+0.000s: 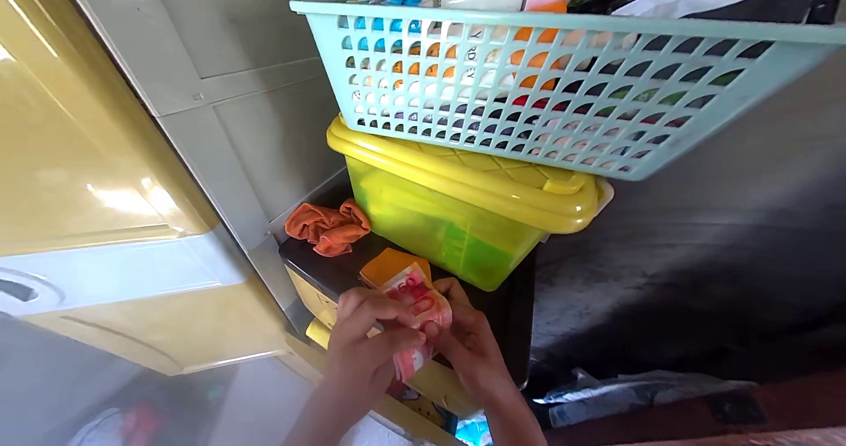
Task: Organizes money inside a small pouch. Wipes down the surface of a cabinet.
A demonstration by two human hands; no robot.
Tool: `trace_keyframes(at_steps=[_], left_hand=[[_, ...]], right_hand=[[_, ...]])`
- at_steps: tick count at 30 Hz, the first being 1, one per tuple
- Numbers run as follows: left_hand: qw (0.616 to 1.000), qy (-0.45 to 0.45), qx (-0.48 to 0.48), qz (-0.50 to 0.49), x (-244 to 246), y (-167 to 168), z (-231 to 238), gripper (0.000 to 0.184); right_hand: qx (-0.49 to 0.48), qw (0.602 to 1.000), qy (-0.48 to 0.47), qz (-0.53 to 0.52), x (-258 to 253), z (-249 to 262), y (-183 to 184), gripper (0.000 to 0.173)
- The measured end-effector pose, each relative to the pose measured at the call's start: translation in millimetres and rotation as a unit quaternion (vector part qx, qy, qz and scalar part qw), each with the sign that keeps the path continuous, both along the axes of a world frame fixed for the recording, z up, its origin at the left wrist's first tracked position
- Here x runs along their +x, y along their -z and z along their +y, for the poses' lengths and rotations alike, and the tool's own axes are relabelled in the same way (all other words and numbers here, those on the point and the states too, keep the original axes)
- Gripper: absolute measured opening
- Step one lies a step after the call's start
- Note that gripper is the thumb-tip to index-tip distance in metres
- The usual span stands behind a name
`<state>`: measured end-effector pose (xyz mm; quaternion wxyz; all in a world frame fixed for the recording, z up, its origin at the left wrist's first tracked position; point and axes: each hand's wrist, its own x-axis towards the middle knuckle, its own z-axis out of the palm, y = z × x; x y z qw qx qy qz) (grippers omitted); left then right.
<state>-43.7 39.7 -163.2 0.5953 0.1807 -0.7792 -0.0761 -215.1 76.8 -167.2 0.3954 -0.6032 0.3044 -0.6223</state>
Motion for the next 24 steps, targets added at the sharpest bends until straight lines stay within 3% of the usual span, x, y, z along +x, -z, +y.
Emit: trace_keyframes(at_steps=[2,5,6,10,13,16,20,24], left_hand=[[0.999,-0.033,0.018,0.021,0,1,2,0.011],[0.99,-0.056,0.102,0.082,7,5,7,0.033],[0.983,-0.049,0.143,0.106,9,7,9,0.031],[0.94,0.048,0.328,0.082,12,3,15,0.058],[0.914,0.103,0.374,0.12,2,-4,19,0.04],[0.902,0.091,0.396,0.147,-9,-12,21,0.04],[0.933,0.066,0.343,0.081,-17,-10,18,0.032],[0.951,0.011,0.304,0.052,-25,-10,15,0.024]], right_hand=[[-0.01,1.0,0.011,-0.026,2,3,0,0.019],[-0.023,0.998,0.034,-0.04,5,4,-1,0.015],[-0.025,0.998,0.042,-0.038,5,4,-1,0.015],[-0.018,0.999,0.032,0.0,7,5,-5,0.025],[0.004,0.998,0.003,0.056,7,3,-7,0.029],[0.046,0.993,-0.019,0.104,7,2,-9,0.033],[0.063,0.993,-0.008,0.097,7,3,-10,0.043],[0.071,0.989,0.024,0.125,6,3,-11,0.031]])
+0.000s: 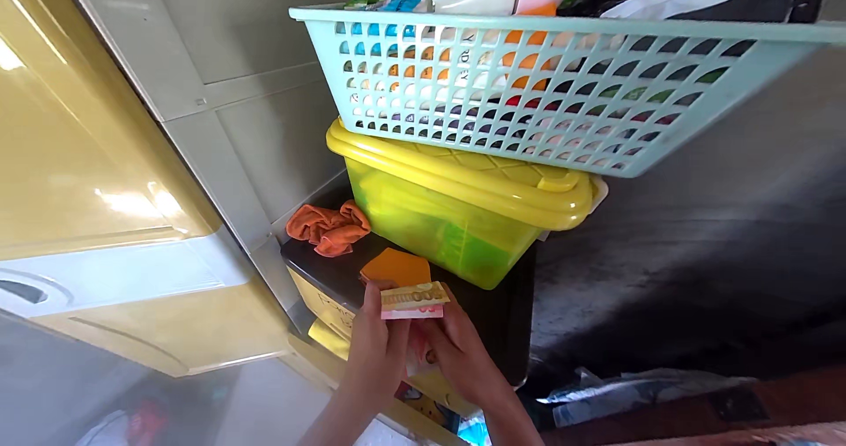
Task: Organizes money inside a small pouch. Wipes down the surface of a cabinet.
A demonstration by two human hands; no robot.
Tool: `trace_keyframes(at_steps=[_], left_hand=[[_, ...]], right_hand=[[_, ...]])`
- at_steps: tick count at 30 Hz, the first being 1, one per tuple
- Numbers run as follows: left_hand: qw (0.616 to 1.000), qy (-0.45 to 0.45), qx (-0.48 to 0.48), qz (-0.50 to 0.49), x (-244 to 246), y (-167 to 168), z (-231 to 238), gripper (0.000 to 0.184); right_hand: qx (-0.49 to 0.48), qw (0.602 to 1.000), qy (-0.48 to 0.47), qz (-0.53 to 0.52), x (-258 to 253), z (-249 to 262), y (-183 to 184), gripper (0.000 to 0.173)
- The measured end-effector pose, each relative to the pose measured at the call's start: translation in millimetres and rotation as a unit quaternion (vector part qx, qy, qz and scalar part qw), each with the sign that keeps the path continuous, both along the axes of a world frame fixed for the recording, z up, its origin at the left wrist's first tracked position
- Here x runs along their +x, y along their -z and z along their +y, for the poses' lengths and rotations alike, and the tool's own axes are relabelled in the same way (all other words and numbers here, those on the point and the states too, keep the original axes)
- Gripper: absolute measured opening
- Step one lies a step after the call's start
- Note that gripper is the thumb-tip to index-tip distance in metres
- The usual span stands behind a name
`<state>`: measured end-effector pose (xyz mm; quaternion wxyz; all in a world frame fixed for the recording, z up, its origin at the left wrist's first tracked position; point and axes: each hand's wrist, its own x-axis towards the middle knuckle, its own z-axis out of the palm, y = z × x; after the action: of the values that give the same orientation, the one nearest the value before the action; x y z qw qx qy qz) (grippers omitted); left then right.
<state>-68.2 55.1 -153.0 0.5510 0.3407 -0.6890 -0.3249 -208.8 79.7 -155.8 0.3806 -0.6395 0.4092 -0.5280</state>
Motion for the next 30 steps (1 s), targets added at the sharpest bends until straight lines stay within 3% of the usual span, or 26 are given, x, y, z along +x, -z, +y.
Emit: trace_keyframes(at_steps=[4,7,15,20,22,27,30], left_hand=[[0.999,-0.046,-0.004,0.024,-2,-7,-8,0.024],[0.997,-0.071,-0.012,0.029,-1,-11,-12,0.022],[0.999,-0.014,0.045,0.027,7,-10,-18,0.019],[0.997,0.004,0.058,0.054,5,-6,-23,0.047],[0.995,0.024,0.075,0.067,5,-8,-23,0.05],[0.997,0.015,0.043,0.061,4,-10,-24,0.019],[0.998,-0.017,0.029,0.053,1,-13,-24,0.015]], right_hand=[[-0.014,1.0,-0.01,0.014,-2,-2,0,0.03],[-0.006,1.0,-0.012,-0.014,-3,-1,0,0.038],[-0.01,0.997,0.009,-0.07,0,-3,3,0.026],[0.0,1.0,0.004,-0.027,0,-3,2,0.03],[0.003,1.0,0.011,-0.001,0,-3,1,0.031],[-0.039,0.999,0.013,0.035,1,-4,3,0.033],[-0.026,0.998,-0.001,0.049,3,-3,2,0.031]])
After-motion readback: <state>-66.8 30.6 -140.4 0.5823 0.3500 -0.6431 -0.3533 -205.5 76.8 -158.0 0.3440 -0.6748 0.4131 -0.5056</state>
